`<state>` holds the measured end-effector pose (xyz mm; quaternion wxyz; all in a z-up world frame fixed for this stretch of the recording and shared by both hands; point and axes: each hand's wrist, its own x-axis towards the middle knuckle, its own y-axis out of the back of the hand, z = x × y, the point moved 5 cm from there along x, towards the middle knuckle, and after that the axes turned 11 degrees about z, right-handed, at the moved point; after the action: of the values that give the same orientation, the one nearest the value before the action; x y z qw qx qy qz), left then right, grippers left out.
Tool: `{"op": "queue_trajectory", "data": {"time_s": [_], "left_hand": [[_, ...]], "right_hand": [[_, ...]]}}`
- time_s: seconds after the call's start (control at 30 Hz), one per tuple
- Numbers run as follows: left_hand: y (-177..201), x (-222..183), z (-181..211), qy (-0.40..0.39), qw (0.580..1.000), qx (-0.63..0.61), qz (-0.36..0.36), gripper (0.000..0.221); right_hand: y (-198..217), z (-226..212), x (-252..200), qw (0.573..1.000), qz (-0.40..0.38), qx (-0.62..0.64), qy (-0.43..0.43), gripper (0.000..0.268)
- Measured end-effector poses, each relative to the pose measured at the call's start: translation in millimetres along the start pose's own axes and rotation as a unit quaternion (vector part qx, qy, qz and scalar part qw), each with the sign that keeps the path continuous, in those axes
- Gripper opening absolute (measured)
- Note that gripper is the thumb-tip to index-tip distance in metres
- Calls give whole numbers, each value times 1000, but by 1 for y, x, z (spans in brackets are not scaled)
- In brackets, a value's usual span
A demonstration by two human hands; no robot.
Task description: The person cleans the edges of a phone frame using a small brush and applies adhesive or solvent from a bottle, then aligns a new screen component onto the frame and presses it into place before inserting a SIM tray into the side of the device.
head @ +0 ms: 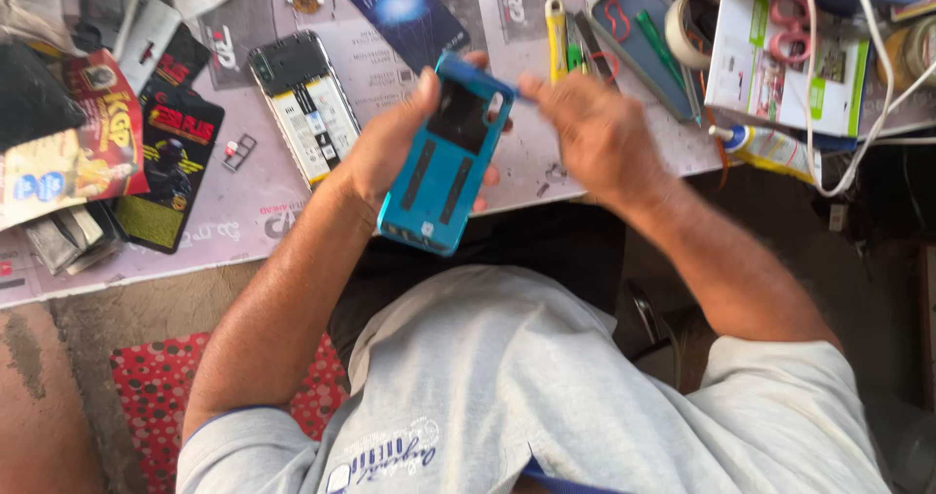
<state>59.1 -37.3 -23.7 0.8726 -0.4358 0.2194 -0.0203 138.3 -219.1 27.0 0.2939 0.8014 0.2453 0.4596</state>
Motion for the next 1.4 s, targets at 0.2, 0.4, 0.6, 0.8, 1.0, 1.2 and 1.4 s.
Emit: {"op": "queue_trajectory", "data": {"time_s": [0.2,0.4,0.6,0.8,1.0,1.2,1.4], "left_hand": [[1,-4,7,-35,999,3,-3,75],[4,-1,2,21,997,52,51,83],[9,-1,8,18,998,52,26,98],[6,-6,14,-6,997,73,11,105],[2,-9,18,-21,994,108,16,107],[3,-11,25,-55,982,171,63,110],[0,-9,28,-74,979,176,66,113]], "right_hand": [[9,-1,1,998,7,-64,-5,37],[3,1,3,996,24,-84,28,38],[0,-8,0,1000,-10,-7,24,36],[-3,-17,7,997,-37,14,66,44],[-6,-21,10,996,-35,50,66,43],[-8,-11,-1,998,-47,42,27,40],[-10,-2,-10,998,-24,52,38,39]]}}
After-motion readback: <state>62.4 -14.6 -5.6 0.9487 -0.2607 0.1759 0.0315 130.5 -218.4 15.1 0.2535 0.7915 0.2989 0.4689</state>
